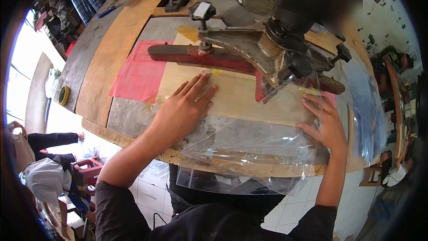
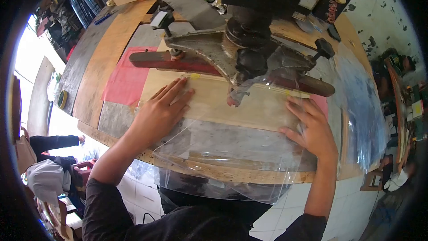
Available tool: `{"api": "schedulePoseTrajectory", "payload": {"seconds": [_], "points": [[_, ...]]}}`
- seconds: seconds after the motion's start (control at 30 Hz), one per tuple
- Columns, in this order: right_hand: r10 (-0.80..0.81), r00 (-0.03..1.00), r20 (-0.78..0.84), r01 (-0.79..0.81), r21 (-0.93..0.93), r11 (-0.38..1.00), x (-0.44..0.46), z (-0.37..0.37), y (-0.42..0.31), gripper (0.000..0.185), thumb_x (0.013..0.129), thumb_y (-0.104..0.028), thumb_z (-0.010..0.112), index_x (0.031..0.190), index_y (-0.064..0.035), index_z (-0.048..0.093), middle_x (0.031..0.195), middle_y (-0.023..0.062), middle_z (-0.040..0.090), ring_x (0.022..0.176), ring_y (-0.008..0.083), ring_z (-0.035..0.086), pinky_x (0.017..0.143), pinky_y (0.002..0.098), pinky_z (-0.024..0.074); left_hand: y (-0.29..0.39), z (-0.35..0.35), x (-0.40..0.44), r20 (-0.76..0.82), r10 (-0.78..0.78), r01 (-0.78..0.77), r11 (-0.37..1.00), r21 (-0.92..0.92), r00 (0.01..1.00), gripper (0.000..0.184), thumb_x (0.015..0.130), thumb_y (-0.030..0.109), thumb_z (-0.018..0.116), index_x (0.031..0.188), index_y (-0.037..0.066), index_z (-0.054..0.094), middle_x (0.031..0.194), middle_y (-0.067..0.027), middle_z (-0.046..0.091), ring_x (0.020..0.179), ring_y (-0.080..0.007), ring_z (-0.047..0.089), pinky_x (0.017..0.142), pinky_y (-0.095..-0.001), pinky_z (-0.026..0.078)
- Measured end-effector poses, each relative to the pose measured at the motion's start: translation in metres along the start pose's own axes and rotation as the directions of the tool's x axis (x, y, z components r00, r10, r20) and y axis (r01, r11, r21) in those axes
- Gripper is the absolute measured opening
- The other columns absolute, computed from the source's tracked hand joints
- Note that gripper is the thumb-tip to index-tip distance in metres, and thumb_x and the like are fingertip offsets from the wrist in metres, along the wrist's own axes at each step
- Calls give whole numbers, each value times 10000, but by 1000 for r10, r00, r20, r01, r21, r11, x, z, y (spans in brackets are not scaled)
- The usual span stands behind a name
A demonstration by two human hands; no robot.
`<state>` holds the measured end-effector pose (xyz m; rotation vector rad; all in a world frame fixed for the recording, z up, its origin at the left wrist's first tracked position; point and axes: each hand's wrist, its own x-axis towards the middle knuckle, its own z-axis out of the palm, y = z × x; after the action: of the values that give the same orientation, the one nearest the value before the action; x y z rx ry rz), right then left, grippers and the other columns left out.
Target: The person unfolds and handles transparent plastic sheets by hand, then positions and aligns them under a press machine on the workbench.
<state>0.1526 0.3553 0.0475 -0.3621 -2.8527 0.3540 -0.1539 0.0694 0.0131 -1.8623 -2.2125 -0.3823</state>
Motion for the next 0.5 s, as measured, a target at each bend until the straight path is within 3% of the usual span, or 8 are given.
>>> {"api": "schedulePoseTrajectory", "payload": {"seconds": [0.23, 0.33, 0.5], "points": [[19, 1000, -23, -19, 11, 1000, -5, 4, 6, 653, 808, -308, 921, 1366, -35, 720, 1450, 134, 676, 1303, 355, 628, 1121, 444, 505, 6, -2, 2, -6, -25, 24, 998, -52, 1000, 432, 970, 139, 739, 1396, 75, 709, 1571, -194, 576, 1428, -352, 588, 1151, -450, 524], [-2, 999, -42, 0, -42, 999, -8, 5, 8, 658, 816, -327, 916, 1373, -39, 718, 1442, 128, 679, 1300, 353, 629, 1147, 449, 493, 4, 1, 2, -10, -12, 11, 998, -63, 1000, 435, 982, 150, 731, 1408, 71, 693, 1558, -209, 580, 1420, -361, 594, 1155, -470, 520], [6, 1000, -30, -5, 25, 1000, -7, 6, 10, 634, 851, -367, 887, 1378, -56, 720, 1447, 114, 672, 1330, 335, 618, 1213, 470, 443, 5, 2, 3, -2, -29, 29, 998, -50, 1000, 403, 982, 143, 730, 1377, 66, 708, 1544, -220, 586, 1418, -371, 594, 1155, -472, 526]]}}
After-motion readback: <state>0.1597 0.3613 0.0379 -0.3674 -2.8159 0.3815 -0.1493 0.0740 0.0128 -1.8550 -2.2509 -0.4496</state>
